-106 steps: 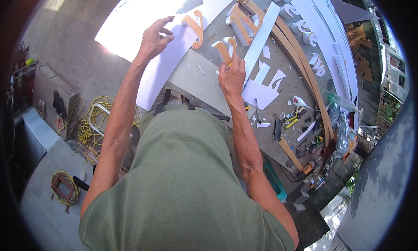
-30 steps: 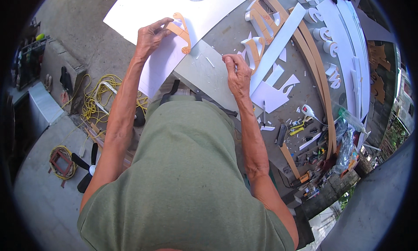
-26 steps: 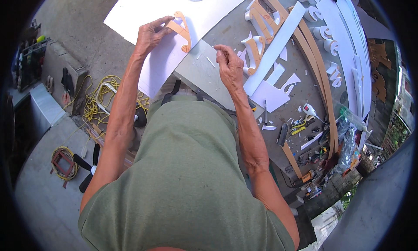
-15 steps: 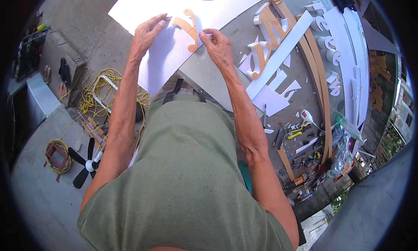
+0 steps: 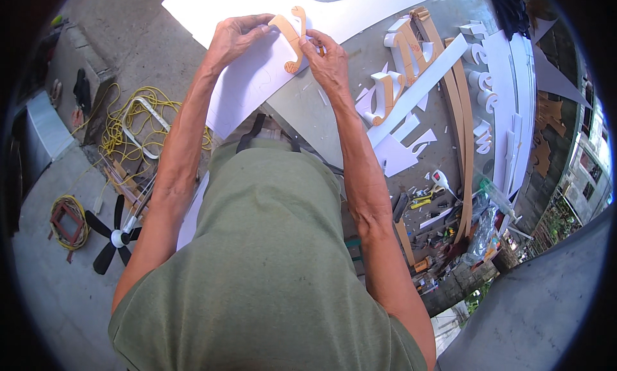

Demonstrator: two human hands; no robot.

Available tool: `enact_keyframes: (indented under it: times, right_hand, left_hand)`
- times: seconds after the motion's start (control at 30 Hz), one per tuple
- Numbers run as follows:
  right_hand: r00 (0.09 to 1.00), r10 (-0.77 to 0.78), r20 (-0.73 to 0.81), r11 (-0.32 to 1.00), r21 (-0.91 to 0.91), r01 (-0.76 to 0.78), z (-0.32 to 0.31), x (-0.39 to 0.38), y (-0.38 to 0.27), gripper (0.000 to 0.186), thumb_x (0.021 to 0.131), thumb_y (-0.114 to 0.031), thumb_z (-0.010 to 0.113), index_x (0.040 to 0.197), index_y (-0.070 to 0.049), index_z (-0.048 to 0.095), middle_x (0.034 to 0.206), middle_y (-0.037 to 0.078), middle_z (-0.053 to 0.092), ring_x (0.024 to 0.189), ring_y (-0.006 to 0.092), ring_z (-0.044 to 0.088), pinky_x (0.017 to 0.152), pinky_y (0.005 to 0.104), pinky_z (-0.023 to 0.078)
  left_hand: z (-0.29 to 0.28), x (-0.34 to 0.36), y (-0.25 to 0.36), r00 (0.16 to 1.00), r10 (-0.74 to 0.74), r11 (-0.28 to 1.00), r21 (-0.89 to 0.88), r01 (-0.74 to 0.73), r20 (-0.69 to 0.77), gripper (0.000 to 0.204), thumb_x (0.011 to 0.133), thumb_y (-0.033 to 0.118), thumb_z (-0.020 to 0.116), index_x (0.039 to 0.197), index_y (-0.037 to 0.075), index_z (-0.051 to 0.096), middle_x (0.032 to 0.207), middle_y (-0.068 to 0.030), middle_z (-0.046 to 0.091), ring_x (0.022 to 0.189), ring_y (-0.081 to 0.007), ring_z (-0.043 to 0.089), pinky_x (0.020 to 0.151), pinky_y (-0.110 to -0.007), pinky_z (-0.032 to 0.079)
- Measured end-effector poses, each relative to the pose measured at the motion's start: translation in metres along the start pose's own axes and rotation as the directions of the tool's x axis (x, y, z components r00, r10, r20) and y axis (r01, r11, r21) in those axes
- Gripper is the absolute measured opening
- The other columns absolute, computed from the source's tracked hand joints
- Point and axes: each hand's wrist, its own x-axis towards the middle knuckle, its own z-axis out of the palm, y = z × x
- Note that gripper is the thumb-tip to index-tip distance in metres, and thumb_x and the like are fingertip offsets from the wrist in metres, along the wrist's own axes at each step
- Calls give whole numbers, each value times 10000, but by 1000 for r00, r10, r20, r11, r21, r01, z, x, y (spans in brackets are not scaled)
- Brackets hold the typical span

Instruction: The recorder is tracing letter templates onto a substrate and cutting them out using a utility knife.

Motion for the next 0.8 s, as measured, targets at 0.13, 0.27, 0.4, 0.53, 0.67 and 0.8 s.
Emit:
enact_keyframes:
  times: [0.13, 0.27, 0.4, 0.53, 0.67, 0.8]
  right_hand:
    - [999, -36, 15, 999, -9, 36, -2, 7, -1, 481, 916, -403, 738, 1237, -45, 722, 1040, 134, 720, 957, 189, 648, 824, 333, 528]
    - [999, -2, 50, 1000, -16, 3, -4, 8, 0, 524, 918, -448, 731, 1268, -58, 715, 1115, 149, 721, 1051, 198, 631, 880, 324, 505]
    - [998, 13, 58, 1000, -4, -13, -5, 8, 1, 518, 919, -448, 733, 1263, -60, 718, 1108, 145, 718, 1081, 208, 633, 913, 329, 502]
    - [999, 2, 47, 1000, 11, -3, -2, 8, 0, 505, 927, -426, 733, 1259, -46, 716, 1092, 127, 719, 1077, 198, 631, 939, 321, 490]
    - [998, -61, 5, 998, 11, 61, 0, 10, 5, 432, 921, -384, 741, 1205, -59, 738, 1037, 137, 732, 973, 201, 648, 802, 336, 527]
    - [998, -63, 10, 998, 8, 63, 1, 11, 5, 439, 921, -384, 741, 1203, -47, 736, 1034, 132, 729, 973, 197, 640, 810, 337, 523]
  left_hand:
    - [-2, 1, -9, 1000, 14, 1000, -10, -14, -11, 295, 968, 163, 660, 1251, 124, 735, 1109, -109, 766, 959, -195, 737, 867, -334, 600]
    - [-4, -3, -10, 998, 43, 998, -49, -46, -55, 299, 985, 150, 642, 1272, 142, 723, 1167, -75, 754, 1054, -170, 709, 951, -332, 567]
    - [-5, -4, -10, 998, 14, 998, -62, -17, -55, 304, 989, 152, 643, 1284, 139, 714, 1186, -65, 749, 1085, -160, 696, 982, -331, 550]
    - [-7, -4, -15, 998, 40, 994, -96, -44, -39, 315, 980, 164, 656, 1290, 138, 710, 1178, -69, 751, 1069, -164, 700, 960, -327, 560]
    - [-5, -1, -13, 1000, -17, 997, -71, 18, 17, 318, 975, 188, 669, 1285, 138, 715, 1146, -66, 757, 999, -162, 716, 898, -319, 582]
    - [-5, 1, -11, 999, -30, 998, -62, 32, 27, 319, 973, 205, 674, 1282, 139, 718, 1125, -63, 762, 954, -158, 722, 860, -314, 592]
